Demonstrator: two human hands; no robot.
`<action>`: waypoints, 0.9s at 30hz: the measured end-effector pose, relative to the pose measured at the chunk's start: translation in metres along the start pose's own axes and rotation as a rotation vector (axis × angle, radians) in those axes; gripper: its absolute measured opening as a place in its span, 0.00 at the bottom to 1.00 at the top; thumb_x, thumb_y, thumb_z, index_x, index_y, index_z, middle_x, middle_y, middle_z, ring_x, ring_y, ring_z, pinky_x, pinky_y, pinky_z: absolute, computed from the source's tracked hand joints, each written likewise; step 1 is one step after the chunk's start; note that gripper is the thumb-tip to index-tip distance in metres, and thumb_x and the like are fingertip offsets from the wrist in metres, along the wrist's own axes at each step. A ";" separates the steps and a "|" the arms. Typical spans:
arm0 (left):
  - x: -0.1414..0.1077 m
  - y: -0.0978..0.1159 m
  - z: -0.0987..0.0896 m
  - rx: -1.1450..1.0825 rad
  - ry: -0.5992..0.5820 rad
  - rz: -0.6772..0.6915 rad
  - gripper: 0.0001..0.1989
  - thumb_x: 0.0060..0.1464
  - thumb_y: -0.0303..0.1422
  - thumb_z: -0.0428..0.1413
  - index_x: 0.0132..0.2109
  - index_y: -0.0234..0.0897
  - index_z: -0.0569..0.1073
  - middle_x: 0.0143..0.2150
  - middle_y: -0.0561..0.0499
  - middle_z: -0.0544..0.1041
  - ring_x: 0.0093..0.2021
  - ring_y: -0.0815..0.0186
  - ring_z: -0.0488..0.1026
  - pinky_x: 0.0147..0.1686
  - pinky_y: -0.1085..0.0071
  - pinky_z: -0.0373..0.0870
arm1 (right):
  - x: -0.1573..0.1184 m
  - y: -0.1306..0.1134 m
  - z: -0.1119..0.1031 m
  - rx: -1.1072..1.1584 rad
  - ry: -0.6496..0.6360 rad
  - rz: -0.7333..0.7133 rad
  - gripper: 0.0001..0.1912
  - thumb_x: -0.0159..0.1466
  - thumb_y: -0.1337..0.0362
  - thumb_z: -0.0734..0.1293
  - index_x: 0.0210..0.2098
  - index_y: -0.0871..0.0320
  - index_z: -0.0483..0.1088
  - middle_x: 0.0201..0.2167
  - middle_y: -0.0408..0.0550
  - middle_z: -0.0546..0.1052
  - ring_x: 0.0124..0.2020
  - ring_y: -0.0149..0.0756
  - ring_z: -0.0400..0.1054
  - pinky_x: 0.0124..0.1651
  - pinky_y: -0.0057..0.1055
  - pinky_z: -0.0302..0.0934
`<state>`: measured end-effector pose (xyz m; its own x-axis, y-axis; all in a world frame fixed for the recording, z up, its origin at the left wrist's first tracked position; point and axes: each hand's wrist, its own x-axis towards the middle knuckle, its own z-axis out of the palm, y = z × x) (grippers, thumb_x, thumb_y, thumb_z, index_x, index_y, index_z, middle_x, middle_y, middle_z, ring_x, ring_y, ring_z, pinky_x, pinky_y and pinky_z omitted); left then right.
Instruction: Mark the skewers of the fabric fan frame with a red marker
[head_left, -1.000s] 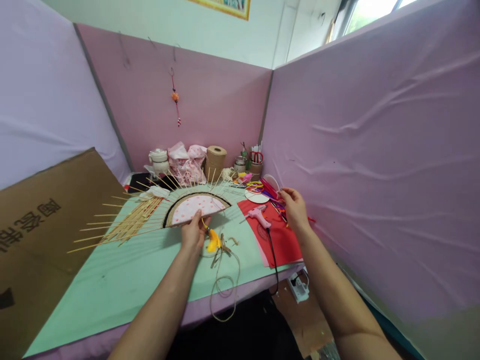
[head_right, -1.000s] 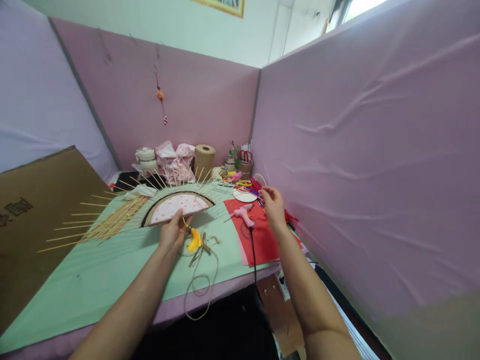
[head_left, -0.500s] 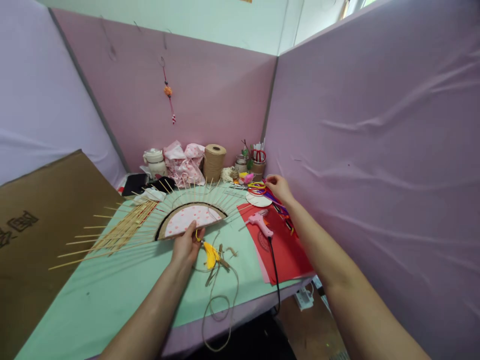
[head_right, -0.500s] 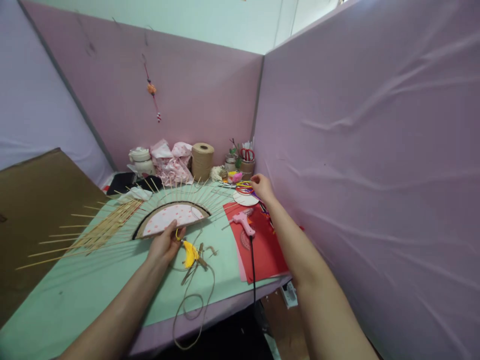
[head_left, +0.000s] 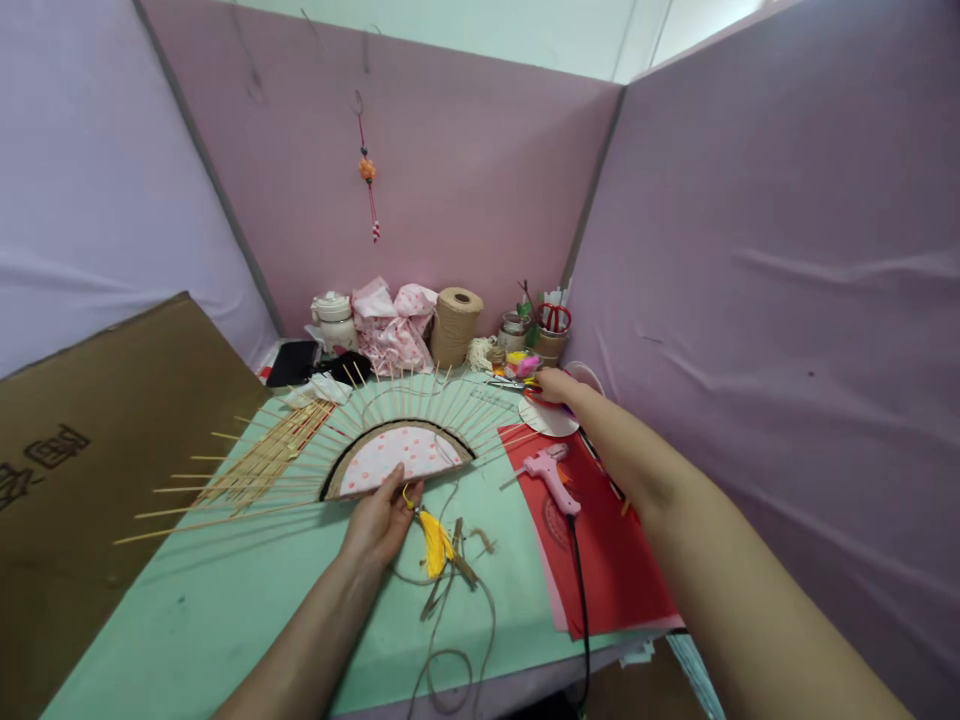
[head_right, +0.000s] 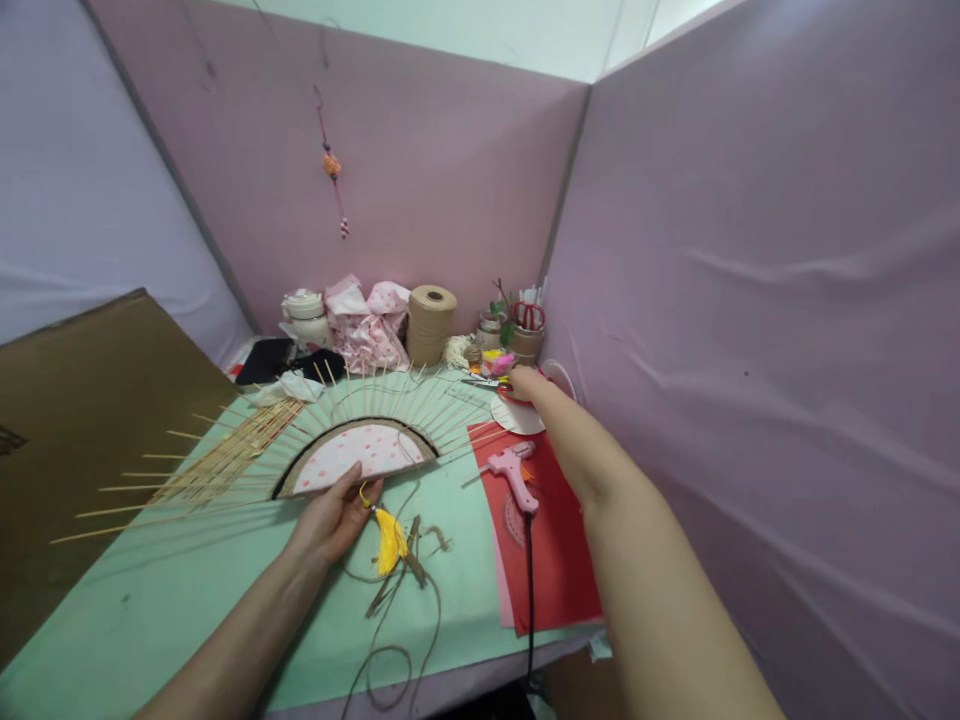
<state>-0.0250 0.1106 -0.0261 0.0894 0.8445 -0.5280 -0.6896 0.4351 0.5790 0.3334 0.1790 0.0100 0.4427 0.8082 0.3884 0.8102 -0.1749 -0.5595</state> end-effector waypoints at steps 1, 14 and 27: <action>-0.002 0.003 0.000 0.028 0.006 -0.035 0.07 0.58 0.18 0.54 0.37 0.31 0.72 0.31 0.47 0.78 0.28 0.68 0.78 0.29 0.73 0.80 | 0.001 0.001 -0.002 -0.080 -0.076 0.005 0.19 0.68 0.57 0.66 0.54 0.59 0.68 0.53 0.51 0.72 0.49 0.41 0.70 0.50 0.43 0.69; -0.053 0.055 -0.019 0.788 -0.137 0.061 0.15 0.37 0.18 0.68 0.34 0.36 0.80 0.42 0.42 0.81 0.48 0.56 0.77 0.43 0.72 0.73 | -0.058 -0.027 -0.080 -0.611 -0.301 0.048 0.15 0.64 0.65 0.65 0.48 0.67 0.70 0.45 0.68 0.77 0.46 0.51 0.74 0.42 0.34 0.62; 0.043 -0.011 0.059 1.832 -0.018 0.955 0.08 0.49 0.34 0.60 0.25 0.36 0.73 0.36 0.37 0.76 0.47 0.45 0.71 0.49 0.54 0.63 | -0.180 -0.067 -0.071 -0.506 -0.339 -0.105 0.15 0.62 0.55 0.67 0.43 0.59 0.68 0.40 0.57 0.76 0.42 0.48 0.71 0.38 0.34 0.56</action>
<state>0.0288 0.1607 -0.0180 0.2288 0.9414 0.2478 0.8465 -0.3181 0.4269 0.2270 0.0054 0.0295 0.2711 0.9548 0.1216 0.9614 -0.2625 -0.0823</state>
